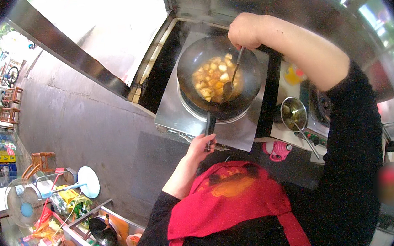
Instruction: The person stir-fries cubed tofu in a wok, adds a dark sauce and water, and continues to stir the mixture until it simmers. The person uses a spatula to mix the ingredients and a ladle to add liquids.
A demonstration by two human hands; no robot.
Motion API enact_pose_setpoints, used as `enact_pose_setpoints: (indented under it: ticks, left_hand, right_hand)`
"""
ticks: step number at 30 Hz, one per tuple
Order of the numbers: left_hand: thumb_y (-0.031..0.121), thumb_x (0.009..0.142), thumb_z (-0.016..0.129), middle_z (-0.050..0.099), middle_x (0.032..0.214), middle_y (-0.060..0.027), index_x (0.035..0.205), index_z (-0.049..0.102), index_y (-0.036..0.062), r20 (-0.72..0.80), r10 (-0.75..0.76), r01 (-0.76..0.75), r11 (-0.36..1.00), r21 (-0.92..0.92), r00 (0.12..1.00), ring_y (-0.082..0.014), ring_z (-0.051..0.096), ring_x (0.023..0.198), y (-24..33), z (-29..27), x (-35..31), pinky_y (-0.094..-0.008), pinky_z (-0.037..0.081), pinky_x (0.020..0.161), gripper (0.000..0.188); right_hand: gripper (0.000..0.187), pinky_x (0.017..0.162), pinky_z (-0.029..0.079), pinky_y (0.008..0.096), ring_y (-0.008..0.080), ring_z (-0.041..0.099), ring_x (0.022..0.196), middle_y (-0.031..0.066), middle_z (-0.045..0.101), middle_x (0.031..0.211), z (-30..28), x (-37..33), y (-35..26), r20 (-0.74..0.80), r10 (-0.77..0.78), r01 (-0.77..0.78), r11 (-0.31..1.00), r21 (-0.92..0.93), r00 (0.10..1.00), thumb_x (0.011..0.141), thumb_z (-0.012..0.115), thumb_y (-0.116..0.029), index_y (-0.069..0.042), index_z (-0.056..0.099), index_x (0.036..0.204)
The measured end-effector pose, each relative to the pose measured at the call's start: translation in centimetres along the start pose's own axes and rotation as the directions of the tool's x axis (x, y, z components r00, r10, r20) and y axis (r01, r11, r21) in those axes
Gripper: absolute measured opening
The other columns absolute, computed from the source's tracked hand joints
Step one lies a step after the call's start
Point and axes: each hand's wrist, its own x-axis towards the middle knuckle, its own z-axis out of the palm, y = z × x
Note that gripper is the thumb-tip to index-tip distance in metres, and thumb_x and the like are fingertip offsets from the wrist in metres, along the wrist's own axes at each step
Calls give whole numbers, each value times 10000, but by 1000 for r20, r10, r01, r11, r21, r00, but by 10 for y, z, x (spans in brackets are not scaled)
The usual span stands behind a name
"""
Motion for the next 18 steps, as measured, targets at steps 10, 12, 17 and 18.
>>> enact_pose_setpoints:
  ticks: [10,12,17,18]
  left_hand:
    - [140,832,617,563,726,-44,906,535,42,-54,-6,7,1000,10,998,-113,511,540,-1,1,1,-251,434,470,148]
    - [139,830,620,561,715,-45,902,533,39,-65,-9,10,1000,9,998,-114,508,531,1,3,-3,-252,431,462,151]
    - [135,824,628,560,698,-50,890,531,31,-88,11,-10,1000,16,996,-116,501,507,1,8,-8,-254,424,441,157]
    - [134,823,629,560,698,-52,886,531,30,-97,5,-4,1000,11,995,-117,500,504,0,7,-7,-253,422,436,156]
  right_hand:
    - [298,640,503,342,178,646,748,52,678,776,4,36,41,302,25,-111,956,271,953,704,694,-91,-131,677,999]
    - [284,619,499,332,168,645,721,52,674,758,15,41,44,383,21,-168,919,356,923,714,687,-98,-115,674,997]
    - [235,550,480,313,146,611,631,40,660,701,39,34,43,439,69,-314,798,515,896,760,660,-127,-83,665,991]
    - [225,540,475,314,145,604,619,40,659,696,43,27,40,446,97,-356,761,543,890,770,654,-130,-84,664,989]
